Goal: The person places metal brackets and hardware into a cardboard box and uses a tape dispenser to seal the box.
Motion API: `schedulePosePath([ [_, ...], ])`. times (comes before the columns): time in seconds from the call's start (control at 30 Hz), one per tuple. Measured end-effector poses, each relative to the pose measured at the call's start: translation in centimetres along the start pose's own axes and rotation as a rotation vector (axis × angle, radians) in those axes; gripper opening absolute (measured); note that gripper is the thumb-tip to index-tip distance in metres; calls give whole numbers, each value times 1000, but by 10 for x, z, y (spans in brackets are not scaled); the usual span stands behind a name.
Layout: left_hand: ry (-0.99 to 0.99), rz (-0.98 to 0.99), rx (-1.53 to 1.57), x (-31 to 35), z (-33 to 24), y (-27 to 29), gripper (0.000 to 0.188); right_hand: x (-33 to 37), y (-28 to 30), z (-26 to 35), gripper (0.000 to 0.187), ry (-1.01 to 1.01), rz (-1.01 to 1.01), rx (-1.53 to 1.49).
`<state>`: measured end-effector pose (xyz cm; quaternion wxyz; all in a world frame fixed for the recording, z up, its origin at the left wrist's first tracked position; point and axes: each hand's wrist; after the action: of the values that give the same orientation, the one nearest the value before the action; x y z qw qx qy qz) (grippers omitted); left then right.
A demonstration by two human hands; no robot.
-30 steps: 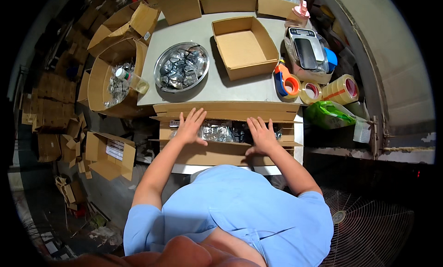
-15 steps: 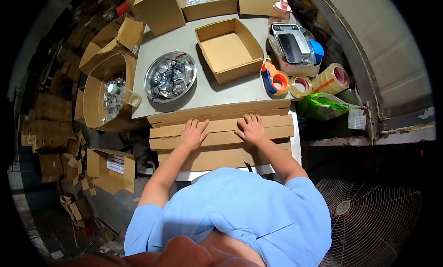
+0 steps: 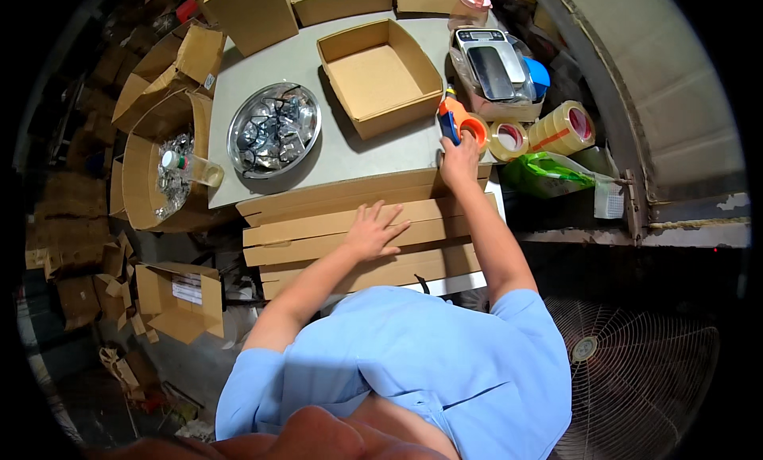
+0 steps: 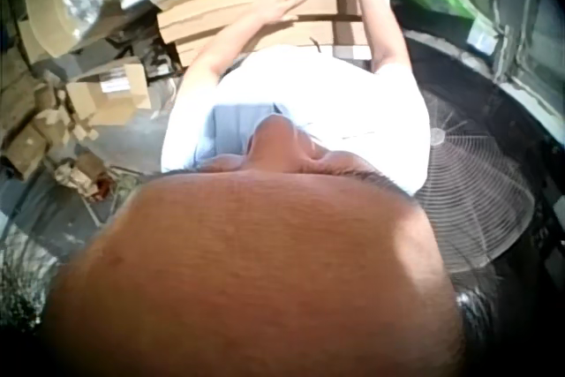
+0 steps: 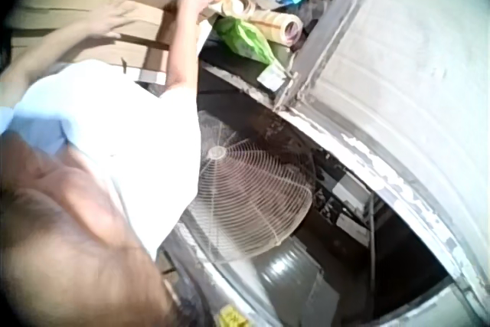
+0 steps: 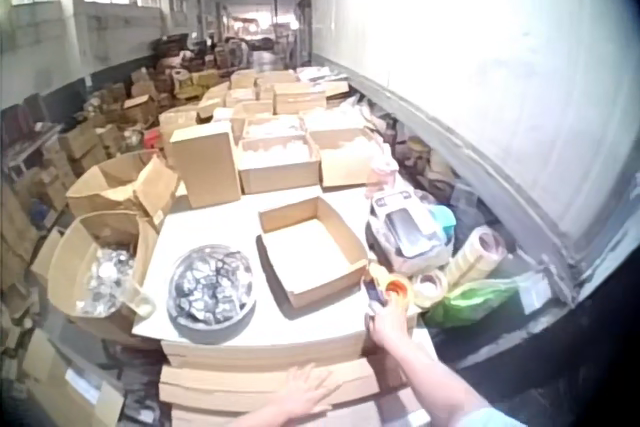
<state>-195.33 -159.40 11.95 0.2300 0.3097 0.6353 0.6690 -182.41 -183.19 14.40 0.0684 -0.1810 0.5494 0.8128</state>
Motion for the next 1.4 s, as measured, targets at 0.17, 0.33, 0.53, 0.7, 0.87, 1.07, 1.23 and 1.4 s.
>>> schedulePosePath([
  [0.17, -35, 7, -22, -25, -16, -13, 66, -32, 8, -14, 32, -175, 273, -25],
  [0.33, -30, -102, 12, -23, -14, -22, 65, -22, 100, 27, 59, -34, 233, -167],
  [0.53, -31, -142, -6, -24, -15, -19, 64, 12, 93, 62, 39, -414, 703, -331],
  [0.7, -22, -198, -7, -23, -19, -27, 63, 50, 61, 59, 40, -382, 680, -216],
  [0.87, 2, -238, -15, -23, -22, -34, 63, 94, 78, 66, 37, -429, 624, -367],
  [1.07, 14, -229, -3, -25, -24, -35, 62, 187, 105, 68, 35, -427, 648, -458],
  [1.23, 20, -98, 15, -40, -32, -14, 61, 193, 61, 36, 38, -707, 568, -616],
  [1.4, 116, 129, 113, -86, -73, 0, 69, 219, 84, 40, 40, -743, 453, -733],
])
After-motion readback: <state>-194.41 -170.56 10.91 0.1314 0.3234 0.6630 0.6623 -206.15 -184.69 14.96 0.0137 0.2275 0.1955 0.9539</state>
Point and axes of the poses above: each hand's wrist, its own x-axis away from the middle knuckle, its own y-axis out of the back of the hand, z = x × y, and after that the axes turned 11 degrees about -x, right-handed
